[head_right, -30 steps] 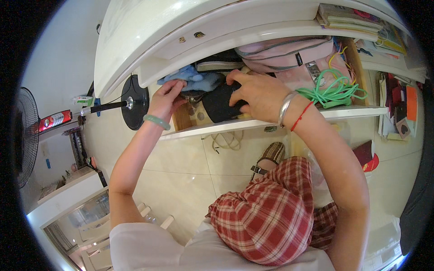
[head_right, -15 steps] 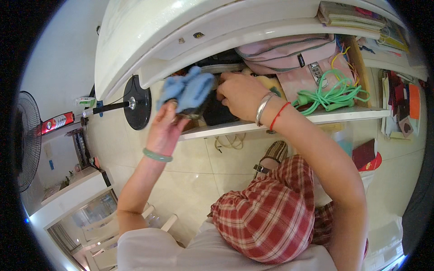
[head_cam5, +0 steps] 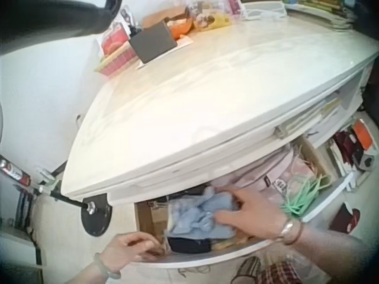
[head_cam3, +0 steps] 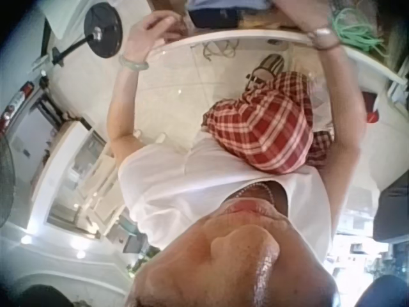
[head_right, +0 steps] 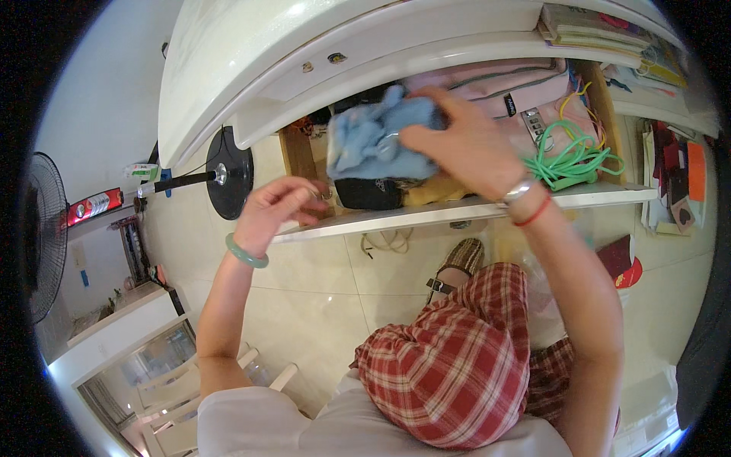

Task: The person sits on the floor and organizes various paper items, including red envelopes, colored paper, and a wallet. They fold red envelopes, sort through a plastic bag containing paper scraps, and place items into a drawer. The person also handles a green cable and a small black pouch before returning to sorting paper.

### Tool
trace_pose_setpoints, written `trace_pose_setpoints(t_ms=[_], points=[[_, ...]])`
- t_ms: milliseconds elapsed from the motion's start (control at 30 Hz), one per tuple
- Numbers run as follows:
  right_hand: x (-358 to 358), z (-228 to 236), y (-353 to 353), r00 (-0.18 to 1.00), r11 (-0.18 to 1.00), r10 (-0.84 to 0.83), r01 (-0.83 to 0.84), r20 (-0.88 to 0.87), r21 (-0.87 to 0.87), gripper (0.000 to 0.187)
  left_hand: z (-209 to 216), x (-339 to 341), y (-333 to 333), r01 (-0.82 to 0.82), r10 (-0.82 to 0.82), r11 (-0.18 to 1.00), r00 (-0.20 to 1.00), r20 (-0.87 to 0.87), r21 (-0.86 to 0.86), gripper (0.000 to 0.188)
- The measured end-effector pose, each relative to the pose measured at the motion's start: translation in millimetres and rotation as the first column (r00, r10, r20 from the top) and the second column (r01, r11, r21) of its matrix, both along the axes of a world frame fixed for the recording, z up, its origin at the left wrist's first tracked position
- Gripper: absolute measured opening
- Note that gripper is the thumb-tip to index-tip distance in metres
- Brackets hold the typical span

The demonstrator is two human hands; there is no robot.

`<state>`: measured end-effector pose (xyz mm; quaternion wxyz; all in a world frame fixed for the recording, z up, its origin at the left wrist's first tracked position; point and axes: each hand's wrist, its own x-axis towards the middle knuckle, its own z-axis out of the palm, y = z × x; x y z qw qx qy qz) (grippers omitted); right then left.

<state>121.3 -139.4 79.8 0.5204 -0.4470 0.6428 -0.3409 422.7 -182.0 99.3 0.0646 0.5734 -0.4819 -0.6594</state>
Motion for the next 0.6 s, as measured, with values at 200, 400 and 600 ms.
trace_pose_setpoints(t_ms=[200, 400, 600], points=[[-15, -24, 4, 0.938, 0.981, 0.122, -0.163, -0.324, -0.104, 0.05, -23, -40, -10, 0.359, -0.404, 0.689, 0.911, 0.077, -0.629, 0.011], [-13, -16, 8, 0.98, 0.971, 0.199, -0.2, -0.019, -0.128, 0.048, -17, -47, -6, 0.376, -0.264, 0.601, 0.926, 0.269, -0.706, 0.008], [-17, -35, -1, 0.982, 0.975, 0.184, -0.176, 0.051, -0.134, 0.038, -33, 9, 7, -0.293, 0.334, 0.857, 0.942, 0.023, -0.424, 0.018]])
